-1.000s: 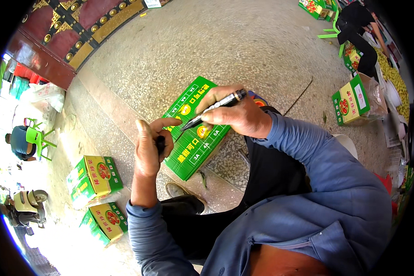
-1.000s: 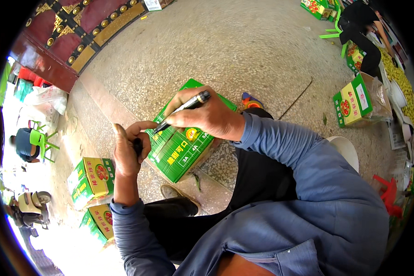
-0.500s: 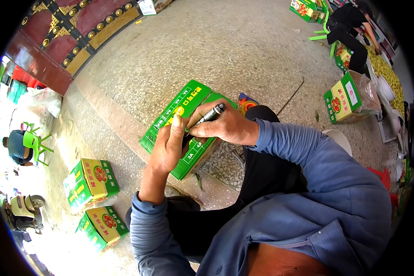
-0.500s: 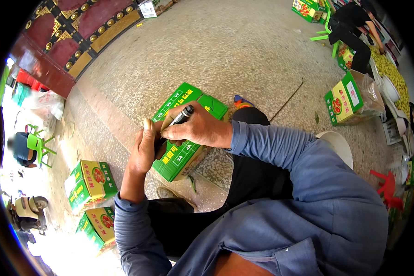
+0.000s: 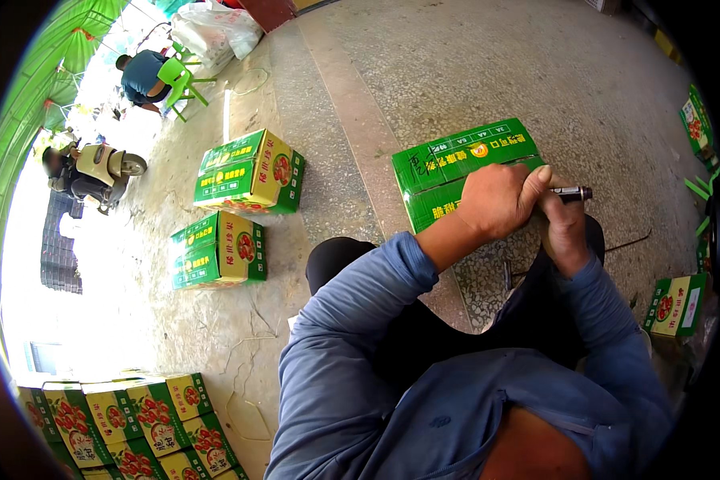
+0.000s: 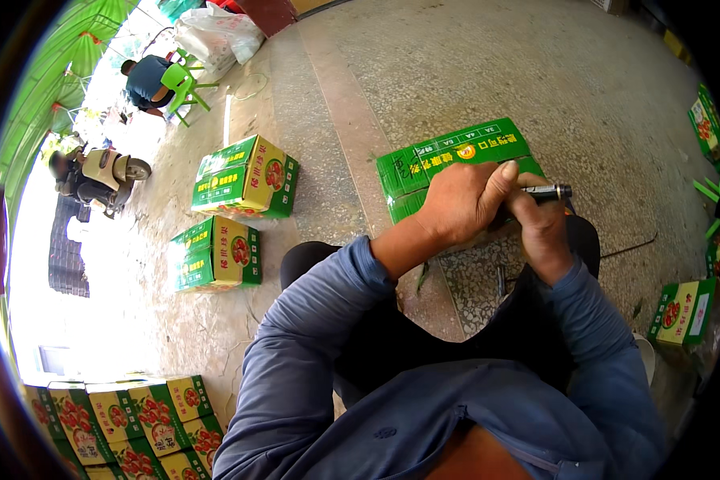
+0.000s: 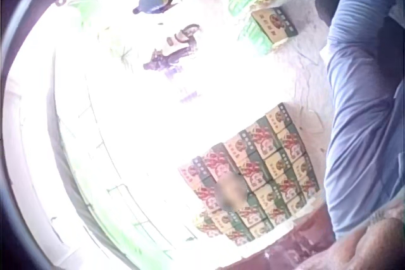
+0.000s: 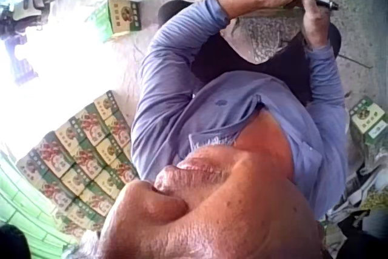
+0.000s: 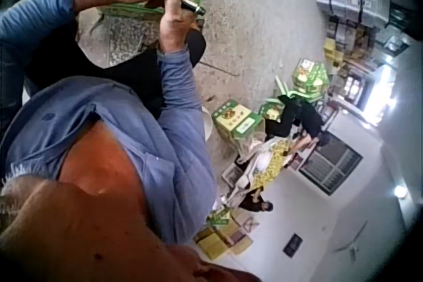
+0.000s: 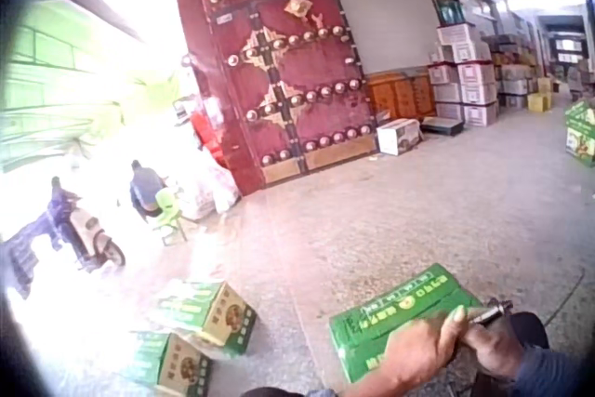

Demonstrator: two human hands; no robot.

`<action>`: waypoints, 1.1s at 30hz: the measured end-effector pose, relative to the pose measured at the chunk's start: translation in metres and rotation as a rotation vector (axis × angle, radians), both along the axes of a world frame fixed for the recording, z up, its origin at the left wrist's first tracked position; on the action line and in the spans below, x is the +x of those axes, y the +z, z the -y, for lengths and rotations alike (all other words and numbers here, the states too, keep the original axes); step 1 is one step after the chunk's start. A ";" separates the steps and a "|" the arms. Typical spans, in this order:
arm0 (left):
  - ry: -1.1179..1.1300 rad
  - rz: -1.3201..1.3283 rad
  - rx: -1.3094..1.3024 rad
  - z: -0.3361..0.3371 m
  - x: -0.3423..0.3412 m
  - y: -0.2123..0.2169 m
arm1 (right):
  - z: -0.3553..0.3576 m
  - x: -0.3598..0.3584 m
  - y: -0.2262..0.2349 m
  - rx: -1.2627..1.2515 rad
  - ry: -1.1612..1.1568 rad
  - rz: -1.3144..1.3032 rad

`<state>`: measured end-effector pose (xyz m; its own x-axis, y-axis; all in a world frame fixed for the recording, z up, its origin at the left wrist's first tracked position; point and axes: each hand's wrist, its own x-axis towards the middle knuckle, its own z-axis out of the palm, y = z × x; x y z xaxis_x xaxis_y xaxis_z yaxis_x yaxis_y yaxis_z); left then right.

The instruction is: The person assembles green cardboard boxes by folding flaps and sealing them with tape. They then stack the finished boxes and move around the room to gather more materials.

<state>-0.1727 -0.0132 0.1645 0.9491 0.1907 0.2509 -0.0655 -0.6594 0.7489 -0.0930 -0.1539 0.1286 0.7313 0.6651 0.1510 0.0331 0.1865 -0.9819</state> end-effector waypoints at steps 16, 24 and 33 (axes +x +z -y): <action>0.417 0.036 -0.846 -0.110 0.024 -0.030 | 0.238 0.120 -0.244 -1.172 -0.640 0.783; 0.532 -0.082 -0.788 -0.123 0.009 -0.064 | 0.302 -0.022 -0.386 -1.426 -0.369 -0.250; 1.069 -0.441 -0.806 -0.225 -0.049 -0.221 | 0.151 0.169 -0.283 -0.996 -0.346 0.139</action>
<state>-0.2212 0.2115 -0.0569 0.2276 0.8061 -0.5463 0.5227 0.3722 0.7670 0.0760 -0.3045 -0.1549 0.9225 0.2941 -0.2499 0.0545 -0.7403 -0.6701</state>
